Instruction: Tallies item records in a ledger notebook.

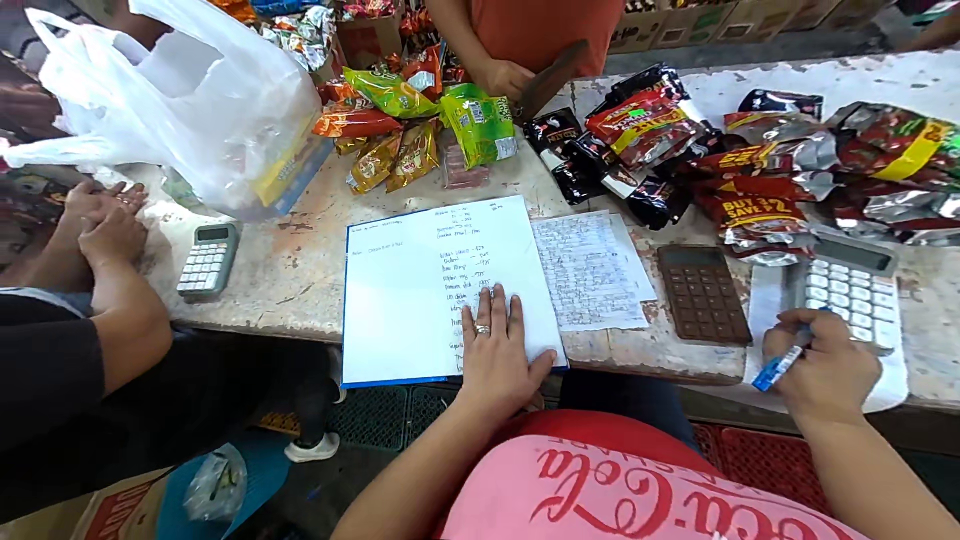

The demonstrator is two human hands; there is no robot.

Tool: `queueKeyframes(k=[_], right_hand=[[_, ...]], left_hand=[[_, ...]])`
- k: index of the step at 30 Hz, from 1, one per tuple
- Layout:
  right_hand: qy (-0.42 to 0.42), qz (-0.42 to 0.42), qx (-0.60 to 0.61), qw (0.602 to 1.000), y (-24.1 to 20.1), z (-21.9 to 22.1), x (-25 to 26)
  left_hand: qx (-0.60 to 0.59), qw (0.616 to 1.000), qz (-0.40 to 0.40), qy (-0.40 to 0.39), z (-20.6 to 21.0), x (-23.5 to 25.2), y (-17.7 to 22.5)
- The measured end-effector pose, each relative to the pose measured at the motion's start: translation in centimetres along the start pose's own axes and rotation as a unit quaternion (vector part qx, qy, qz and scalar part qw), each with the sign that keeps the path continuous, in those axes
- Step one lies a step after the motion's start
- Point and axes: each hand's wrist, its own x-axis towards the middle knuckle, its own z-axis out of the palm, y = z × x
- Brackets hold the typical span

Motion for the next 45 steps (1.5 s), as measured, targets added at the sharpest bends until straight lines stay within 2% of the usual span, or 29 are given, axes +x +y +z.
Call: queueKeyframes(k=[23,25,28,30,34,36,39,45], right_hand=[[0.005,-0.004,0.005,1.0,0.1,0.0,-0.1],[0.006,-0.005,0.006,1.0,0.0,0.0,-0.1],[0.008,-0.005,0.007,1.0,-0.1,-0.1,-0.1],[0.006,-0.004,0.007,1.0,0.0,-0.1,-0.1],[0.002,0.0,0.009,1.0,-0.1,-0.1,0.0],[0.001,0.005,0.01,1.0,-0.2,-0.2,-0.1],[0.002,0.006,0.01,1.0,-0.2,-0.2,-0.1],[-0.011,0.007,0.017,1.0,-0.1,-0.4,-0.2]], left_hand=[[-0.004,1.0,0.0,0.003,-0.1,0.0,-0.1],[0.01,1.0,0.017,0.009,0.1,-0.1,-0.3],[0.01,0.997,0.058,-0.044,-0.7,-0.2,-0.9],[-0.008,0.995,0.085,-0.049,-1.1,-0.3,-1.4],[-0.103,0.987,0.121,-0.009,-1.3,-0.4,-2.0],[-0.177,0.974,0.128,0.062,-1.1,-0.5,-2.3],[-0.253,0.95,0.098,0.155,-0.9,-0.6,-2.2],[-0.322,0.929,0.064,0.169,-0.2,-0.9,-1.7]])
